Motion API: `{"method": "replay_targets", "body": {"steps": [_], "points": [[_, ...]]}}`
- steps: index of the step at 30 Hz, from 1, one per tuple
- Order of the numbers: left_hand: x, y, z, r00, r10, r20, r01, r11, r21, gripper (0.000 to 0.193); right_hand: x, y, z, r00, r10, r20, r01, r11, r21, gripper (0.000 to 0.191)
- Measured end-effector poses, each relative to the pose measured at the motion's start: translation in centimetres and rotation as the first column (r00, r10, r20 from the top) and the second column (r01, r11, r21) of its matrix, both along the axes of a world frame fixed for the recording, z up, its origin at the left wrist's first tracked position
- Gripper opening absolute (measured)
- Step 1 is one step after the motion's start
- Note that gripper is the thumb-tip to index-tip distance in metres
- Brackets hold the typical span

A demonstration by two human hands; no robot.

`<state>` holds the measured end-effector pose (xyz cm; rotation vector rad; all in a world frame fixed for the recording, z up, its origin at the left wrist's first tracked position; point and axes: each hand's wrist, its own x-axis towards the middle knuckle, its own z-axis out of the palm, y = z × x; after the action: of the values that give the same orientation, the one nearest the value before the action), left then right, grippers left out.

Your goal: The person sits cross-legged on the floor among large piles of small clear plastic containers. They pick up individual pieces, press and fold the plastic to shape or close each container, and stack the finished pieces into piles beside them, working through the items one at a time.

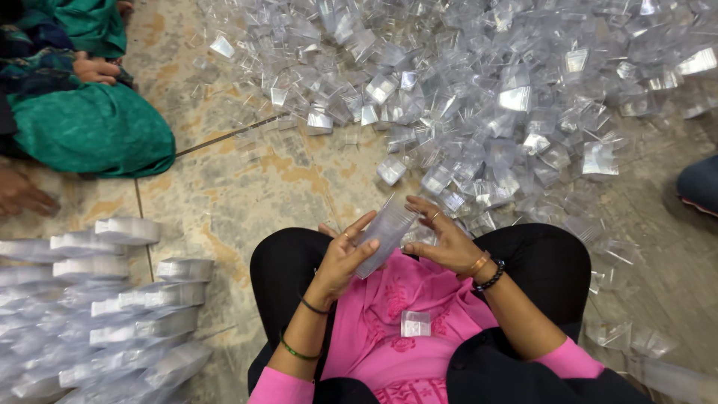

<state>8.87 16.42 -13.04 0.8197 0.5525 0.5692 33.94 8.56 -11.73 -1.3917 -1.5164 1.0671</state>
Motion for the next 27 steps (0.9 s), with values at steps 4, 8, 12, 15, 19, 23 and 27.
{"method": "replay_targets", "body": {"steps": [4, 8, 12, 15, 19, 23, 27], "points": [[-1.4, -2.0, 1.5, 0.986, 0.130, -0.100, -0.088, 0.933, 0.349, 0.073, -2.0, -1.3, 0.2, 0.951, 0.061, -0.303, -0.079, 0.996, -0.048, 0.084], [-1.9, -5.0, 3.1, 0.868, 0.314, -0.384, -0.023, 0.799, 0.601, 0.086, -3.8, -1.2, -2.2, 0.727, 0.027, -0.686, -0.040, 0.999, -0.003, 0.069], [-2.7, -6.8, 4.4, 0.971, 0.236, 0.018, -0.236, 0.972, -0.006, 0.068, -3.3, -2.2, -4.6, 0.552, -0.017, -0.833, -0.045, 0.998, -0.050, 0.055], [-3.8, -6.8, 4.6, 0.954, 0.138, 0.265, -0.025, 0.921, -0.389, 0.072, -3.6, -2.7, -5.3, 0.488, 0.056, -0.871, -0.117, 0.993, -0.001, 0.051], [-4.5, -6.5, 3.7, 0.999, 0.038, 0.015, -0.032, 0.958, -0.285, 0.069, -5.9, -2.1, -4.1, 0.734, 0.287, -0.616, -0.238, 0.958, 0.163, 0.046], [-6.1, -5.3, 2.9, 0.984, 0.030, -0.177, -0.001, 0.986, 0.165, 0.069, -7.8, -1.6, -1.8, 0.951, 0.239, -0.195, -0.221, 0.969, 0.110, 0.060], [-12.0, 0.4, 3.9, 0.653, 0.515, -0.556, 0.217, 0.575, 0.789, 0.069, -7.0, 0.4, -2.0, 0.958, 0.120, 0.259, -0.168, 0.971, 0.172, 0.061]]}}
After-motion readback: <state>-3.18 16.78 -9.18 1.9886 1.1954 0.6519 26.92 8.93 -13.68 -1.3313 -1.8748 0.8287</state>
